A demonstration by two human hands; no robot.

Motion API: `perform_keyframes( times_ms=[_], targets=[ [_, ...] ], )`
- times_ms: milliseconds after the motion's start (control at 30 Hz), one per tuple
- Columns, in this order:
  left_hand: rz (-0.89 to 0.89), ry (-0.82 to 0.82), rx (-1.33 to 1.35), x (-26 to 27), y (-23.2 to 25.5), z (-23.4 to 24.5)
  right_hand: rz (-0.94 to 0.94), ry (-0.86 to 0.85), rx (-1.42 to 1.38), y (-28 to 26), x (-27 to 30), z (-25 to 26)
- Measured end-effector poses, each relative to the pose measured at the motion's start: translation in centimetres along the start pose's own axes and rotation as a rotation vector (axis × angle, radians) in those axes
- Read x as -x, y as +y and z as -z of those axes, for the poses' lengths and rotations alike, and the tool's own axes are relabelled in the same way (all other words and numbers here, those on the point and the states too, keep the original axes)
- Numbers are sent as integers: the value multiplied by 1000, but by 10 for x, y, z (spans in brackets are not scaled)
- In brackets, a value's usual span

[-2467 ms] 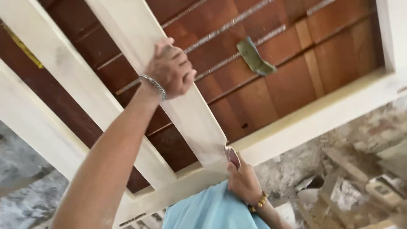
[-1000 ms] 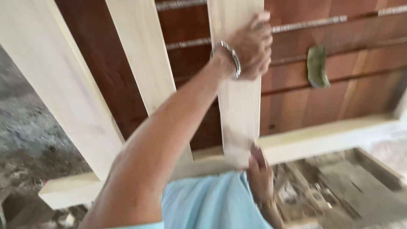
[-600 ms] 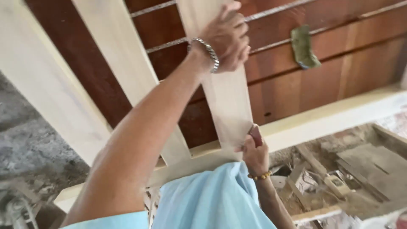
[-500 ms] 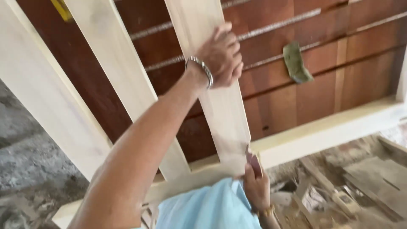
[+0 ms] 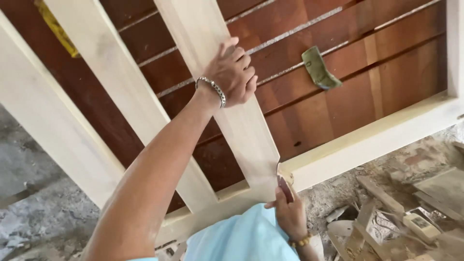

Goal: Sanding and scraping the wooden frame of a furniture piece to smooth the surface.

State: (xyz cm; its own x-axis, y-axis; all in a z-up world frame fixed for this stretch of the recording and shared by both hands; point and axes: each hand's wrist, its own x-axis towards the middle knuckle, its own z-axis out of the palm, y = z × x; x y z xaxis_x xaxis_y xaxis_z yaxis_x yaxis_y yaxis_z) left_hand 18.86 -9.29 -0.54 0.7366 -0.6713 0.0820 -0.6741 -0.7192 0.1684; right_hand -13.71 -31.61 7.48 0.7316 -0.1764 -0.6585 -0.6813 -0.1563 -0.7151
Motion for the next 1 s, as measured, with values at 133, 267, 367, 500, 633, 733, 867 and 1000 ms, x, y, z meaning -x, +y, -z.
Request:
perform_keyframes(
  times_ms=[133, 267, 367, 500, 633, 733, 867, 1000],
  targets=[
    [-16, 52, 84, 17, 10, -8, -413, 45, 342, -2, -31, -8],
    [-5, 147, -24, 5, -5, -7, 223, 55, 167, 37, -35, -7],
    [-3, 79, 75, 26, 18, -9, 58, -10, 472, 44, -21, -7],
    [-37, 68, -2, -4, -12, 3, 340, 37, 113, -8, -6, -14],
    [-59, -78, 212, 16, 17, -2, -318, 3, 378, -15, -29, -18],
    [-93, 156, -12, 4, -5, 4, 213, 35, 215, -26, -27, -18],
    [-70, 37, 21, 13, 5, 5, 11, 79, 449, -75, -40, -23],
    [-91, 99, -33, 7, 0, 10, 207, 84, 431, -2, -12, -10]
  ],
)
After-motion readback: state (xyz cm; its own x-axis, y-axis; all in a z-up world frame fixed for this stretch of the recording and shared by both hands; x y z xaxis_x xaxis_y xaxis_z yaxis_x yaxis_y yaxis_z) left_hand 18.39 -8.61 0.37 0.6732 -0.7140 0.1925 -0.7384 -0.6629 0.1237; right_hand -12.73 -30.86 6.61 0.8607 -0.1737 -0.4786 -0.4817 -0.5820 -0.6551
